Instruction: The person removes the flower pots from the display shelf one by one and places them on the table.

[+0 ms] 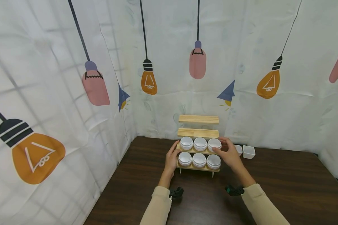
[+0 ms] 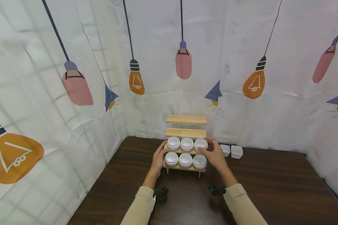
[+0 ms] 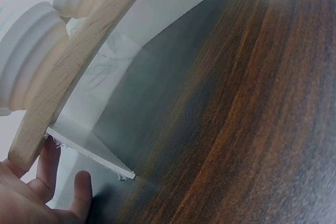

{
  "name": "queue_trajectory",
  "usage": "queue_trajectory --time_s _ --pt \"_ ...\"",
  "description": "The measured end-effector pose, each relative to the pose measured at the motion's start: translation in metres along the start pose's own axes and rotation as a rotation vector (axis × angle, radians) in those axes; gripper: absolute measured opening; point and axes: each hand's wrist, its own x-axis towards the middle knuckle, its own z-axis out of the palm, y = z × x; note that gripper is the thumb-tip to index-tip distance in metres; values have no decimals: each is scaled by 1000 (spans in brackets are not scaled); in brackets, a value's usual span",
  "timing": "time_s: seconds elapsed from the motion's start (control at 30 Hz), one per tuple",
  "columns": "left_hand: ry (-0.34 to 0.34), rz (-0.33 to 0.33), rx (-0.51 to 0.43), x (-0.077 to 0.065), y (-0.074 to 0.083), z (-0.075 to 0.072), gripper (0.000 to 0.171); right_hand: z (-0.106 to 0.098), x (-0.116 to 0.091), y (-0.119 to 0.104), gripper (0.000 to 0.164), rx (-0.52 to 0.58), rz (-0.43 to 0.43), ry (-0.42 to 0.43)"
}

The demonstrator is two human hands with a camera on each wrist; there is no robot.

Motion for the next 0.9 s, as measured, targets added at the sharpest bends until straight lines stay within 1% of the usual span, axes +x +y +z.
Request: queue_trajectory --time_s 0.17,0.4,0.7,0.9 --pt "0 -4 -4 0 -1 1 48 3 1 0 65 16 6 12" --pt "-31 -18 1 -22 39 -1 48 6 3 4 64 -5 26 32" --pt "-42 -24 12 -20 37 -2 49 10 2 6 60 34 10 68" --pt "-33 -23 16 -19 35 -4 48 12 3 8 59 23 -22 87"
